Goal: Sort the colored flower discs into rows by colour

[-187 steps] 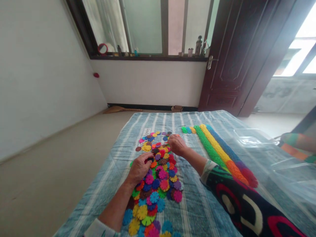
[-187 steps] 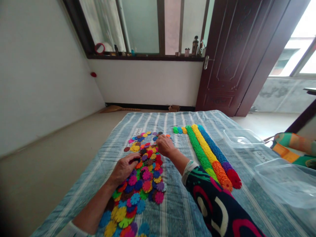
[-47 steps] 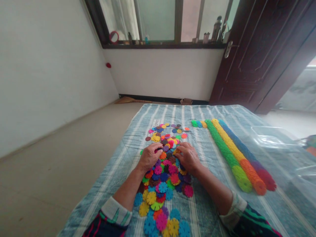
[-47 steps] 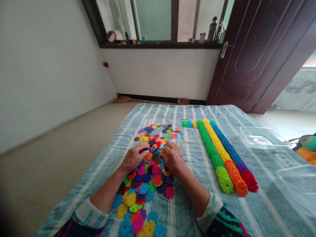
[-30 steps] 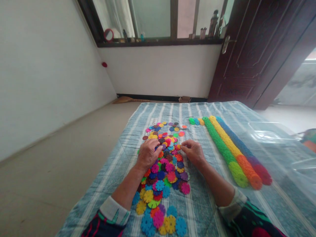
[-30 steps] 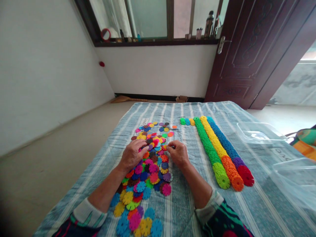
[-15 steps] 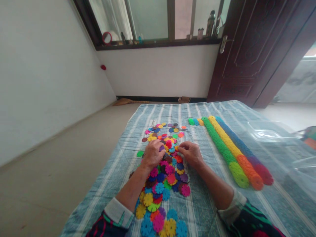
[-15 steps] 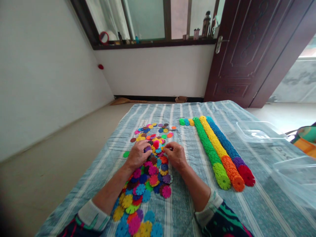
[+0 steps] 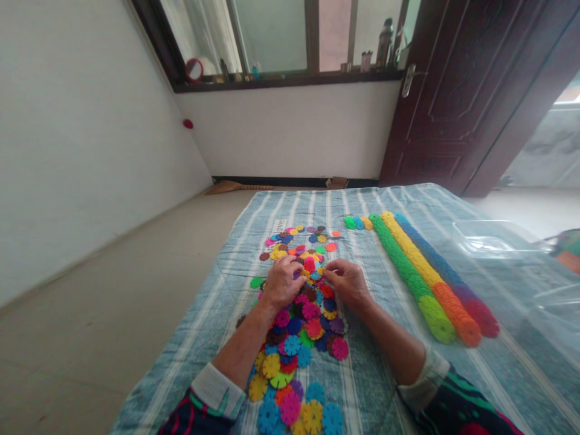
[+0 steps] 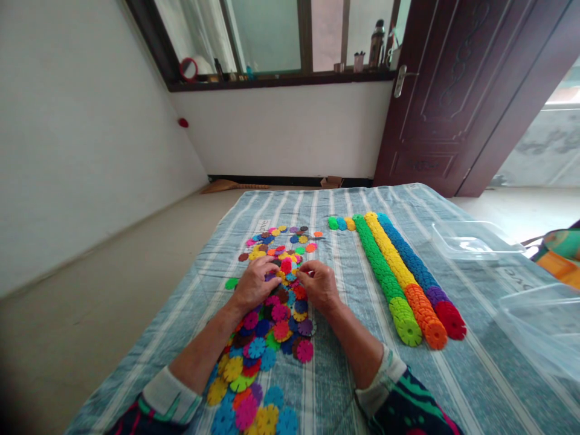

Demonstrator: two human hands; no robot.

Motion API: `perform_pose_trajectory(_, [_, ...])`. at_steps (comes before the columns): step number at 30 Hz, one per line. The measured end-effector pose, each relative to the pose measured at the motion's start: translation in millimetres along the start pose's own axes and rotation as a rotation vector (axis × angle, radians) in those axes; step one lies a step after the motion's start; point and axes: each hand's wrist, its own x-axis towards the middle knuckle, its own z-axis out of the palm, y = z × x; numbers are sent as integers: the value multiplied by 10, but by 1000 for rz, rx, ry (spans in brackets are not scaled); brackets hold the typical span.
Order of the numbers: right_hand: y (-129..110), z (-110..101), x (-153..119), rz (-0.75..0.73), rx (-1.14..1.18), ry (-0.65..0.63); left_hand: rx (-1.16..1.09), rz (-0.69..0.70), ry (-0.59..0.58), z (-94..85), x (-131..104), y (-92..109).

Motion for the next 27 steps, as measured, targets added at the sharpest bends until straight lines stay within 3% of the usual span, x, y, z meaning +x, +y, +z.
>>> perform_pose_trajectory(10, [-51,43,-4,-147,16,-24,-222,-1,82,-132,-46,169])
perform_pose_trajectory(21, [-143,67,22,-110,160,-93,-485,-142,-92,-205,-63,307])
perform_pose_trajectory(27, [-326,-86,39,-253,-109,-163,-456,-127,-81,-233,-69,324])
